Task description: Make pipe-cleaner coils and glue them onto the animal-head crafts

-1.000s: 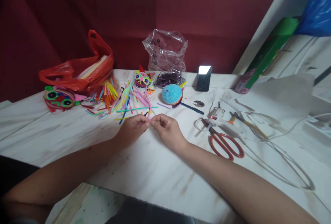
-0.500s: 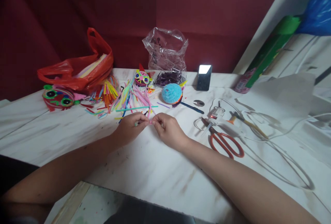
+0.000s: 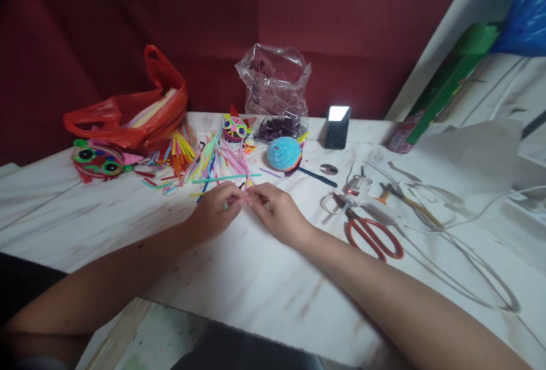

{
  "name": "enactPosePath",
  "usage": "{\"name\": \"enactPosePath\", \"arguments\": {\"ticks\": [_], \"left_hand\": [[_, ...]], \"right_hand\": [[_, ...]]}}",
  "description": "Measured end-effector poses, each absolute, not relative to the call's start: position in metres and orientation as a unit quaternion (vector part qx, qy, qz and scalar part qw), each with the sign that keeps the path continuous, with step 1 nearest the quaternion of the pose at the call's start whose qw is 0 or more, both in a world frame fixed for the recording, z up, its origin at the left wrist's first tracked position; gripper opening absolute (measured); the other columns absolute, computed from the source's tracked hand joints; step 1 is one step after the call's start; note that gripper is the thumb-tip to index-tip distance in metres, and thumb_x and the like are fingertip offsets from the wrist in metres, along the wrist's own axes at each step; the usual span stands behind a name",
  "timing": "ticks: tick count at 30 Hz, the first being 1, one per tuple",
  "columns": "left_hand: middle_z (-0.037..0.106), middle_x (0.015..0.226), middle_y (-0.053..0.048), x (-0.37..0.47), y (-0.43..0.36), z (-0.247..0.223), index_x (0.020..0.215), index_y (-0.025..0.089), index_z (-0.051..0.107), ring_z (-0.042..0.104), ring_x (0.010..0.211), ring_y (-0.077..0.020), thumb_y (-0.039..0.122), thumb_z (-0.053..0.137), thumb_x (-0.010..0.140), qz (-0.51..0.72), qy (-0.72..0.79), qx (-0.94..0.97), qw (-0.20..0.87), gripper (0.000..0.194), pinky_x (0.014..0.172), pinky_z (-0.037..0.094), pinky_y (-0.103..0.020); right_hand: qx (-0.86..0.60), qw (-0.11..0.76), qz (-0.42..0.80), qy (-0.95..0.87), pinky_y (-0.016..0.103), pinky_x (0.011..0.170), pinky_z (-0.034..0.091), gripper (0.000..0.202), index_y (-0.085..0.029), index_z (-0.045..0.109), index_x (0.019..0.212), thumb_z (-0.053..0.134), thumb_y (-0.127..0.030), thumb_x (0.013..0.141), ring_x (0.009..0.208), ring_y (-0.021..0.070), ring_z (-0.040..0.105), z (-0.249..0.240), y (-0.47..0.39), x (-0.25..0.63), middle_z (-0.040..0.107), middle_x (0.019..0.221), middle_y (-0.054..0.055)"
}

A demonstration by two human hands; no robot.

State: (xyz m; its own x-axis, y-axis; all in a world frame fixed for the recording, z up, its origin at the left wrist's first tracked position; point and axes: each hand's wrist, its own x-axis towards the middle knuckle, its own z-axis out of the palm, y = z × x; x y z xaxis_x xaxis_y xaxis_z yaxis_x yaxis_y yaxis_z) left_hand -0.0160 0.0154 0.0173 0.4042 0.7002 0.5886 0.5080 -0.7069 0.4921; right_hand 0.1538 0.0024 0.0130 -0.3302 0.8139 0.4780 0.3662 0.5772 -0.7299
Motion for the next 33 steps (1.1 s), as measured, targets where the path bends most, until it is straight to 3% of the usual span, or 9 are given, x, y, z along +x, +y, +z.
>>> {"name": "enactPosePath", "arguments": {"ticks": [2,5,10,14,18,24,26,30,33], "left_hand": [[0.057,0.065,0.001,-0.013,0.013,0.021,0.071,0.017,0.055,0.051,0.061,-0.0112,0.023,0.049,0.079,0.45,0.417,0.758,0.223,0.012,0.058,0.04,-0.023],[0.054,0.059,0.004,-0.01,0.009,0.022,0.071,0.017,0.056,0.048,0.055,-0.0094,0.028,0.051,0.077,0.47,0.445,0.694,0.316,0.013,0.052,0.038,-0.021],[0.059,0.066,0.002,-0.005,0.007,0.015,0.069,0.016,0.055,0.052,0.063,-0.0102,0.023,0.051,0.076,0.474,0.418,0.709,0.312,0.011,0.058,0.04,-0.021],[0.058,0.065,0.002,-0.006,0.008,0.015,0.07,0.016,0.057,0.051,0.061,-0.0097,0.024,0.054,0.076,0.448,0.422,0.72,0.32,0.011,0.057,0.039,-0.021],[0.056,0.065,0.002,-0.011,0.012,0.015,0.071,0.016,0.057,0.05,0.062,-0.0104,0.022,0.052,0.078,0.427,0.412,0.766,0.248,0.011,0.059,0.04,-0.022],[0.054,0.072,-0.003,-0.016,0.016,0.011,0.072,0.016,0.053,0.05,0.072,-0.0152,0.017,0.044,0.082,0.362,0.296,0.882,0.063,0.014,0.068,0.04,-0.028],[0.054,0.07,-0.002,-0.016,0.016,0.013,0.07,0.016,0.052,0.05,0.069,-0.0144,0.016,0.046,0.08,0.364,0.305,0.877,0.077,0.012,0.066,0.04,-0.027],[0.054,0.067,0.001,-0.013,0.011,0.019,0.07,0.017,0.053,0.05,0.064,-0.0115,0.022,0.049,0.08,0.443,0.386,0.783,0.201,0.012,0.061,0.04,-0.024],[0.054,0.066,0.001,-0.01,0.007,0.02,0.07,0.016,0.054,0.051,0.063,-0.0108,0.023,0.05,0.079,0.468,0.407,0.739,0.263,0.012,0.059,0.041,-0.023]], "right_hand": [[-0.375,0.473,0.37,-0.706,0.029,0.07,0.047,0.017,-0.018,0.057,0.093,0.058,-0.028,0.079,0.074,0.0151,0.059,0.013,0.003,0.151,0.063,0.084,0.005],[-0.385,0.496,0.455,-0.632,0.028,0.065,0.046,0.024,-0.017,0.059,0.086,0.064,-0.037,0.074,0.067,0.0132,0.056,0.012,0.002,0.146,0.06,0.072,0.001],[-0.389,0.525,0.462,-0.6,0.026,0.061,0.042,0.03,-0.017,0.058,0.077,0.066,-0.045,0.07,0.061,0.0118,0.051,0.01,-0.003,0.143,0.056,0.065,-0.001],[-0.411,0.51,0.404,-0.639,0.025,0.059,0.04,0.027,-0.017,0.056,0.075,0.057,-0.044,0.078,0.061,0.0121,0.05,0.01,-0.002,0.146,0.054,0.065,-0.001],[-0.423,0.459,0.295,-0.723,0.024,0.058,0.039,0.017,-0.018,0.054,0.075,0.05,-0.032,0.084,0.061,0.0121,0.05,0.014,-0.002,0.151,0.054,0.064,-0.001],[-0.398,0.336,0.119,-0.845,0.027,0.062,0.04,0.011,-0.016,0.056,0.074,0.047,-0.015,0.08,0.066,0.0162,0.054,0.02,-0.001,0.159,0.06,0.07,0.006],[-0.403,0.341,0.163,-0.833,0.028,0.063,0.041,0.011,-0.016,0.057,0.074,0.049,-0.019,0.081,0.067,0.0165,0.055,0.021,0.0,0.159,0.062,0.07,0.006],[-0.386,0.446,0.38,-0.713,0.027,0.063,0.044,0.019,-0.017,0.059,0.08,0.058,-0.036,0.078,0.065,0.0141,0.057,0.02,0.001,0.152,0.062,0.071,0.002],[-0.39,0.498,0.439,-0.637,0.027,0.062,0.044,0.029,-0.017,0.06,0.079,0.064,-0.045,0.072,0.062,0.0132,0.055,0.016,-0.001,0.145,0.06,0.067,0.001]]}}
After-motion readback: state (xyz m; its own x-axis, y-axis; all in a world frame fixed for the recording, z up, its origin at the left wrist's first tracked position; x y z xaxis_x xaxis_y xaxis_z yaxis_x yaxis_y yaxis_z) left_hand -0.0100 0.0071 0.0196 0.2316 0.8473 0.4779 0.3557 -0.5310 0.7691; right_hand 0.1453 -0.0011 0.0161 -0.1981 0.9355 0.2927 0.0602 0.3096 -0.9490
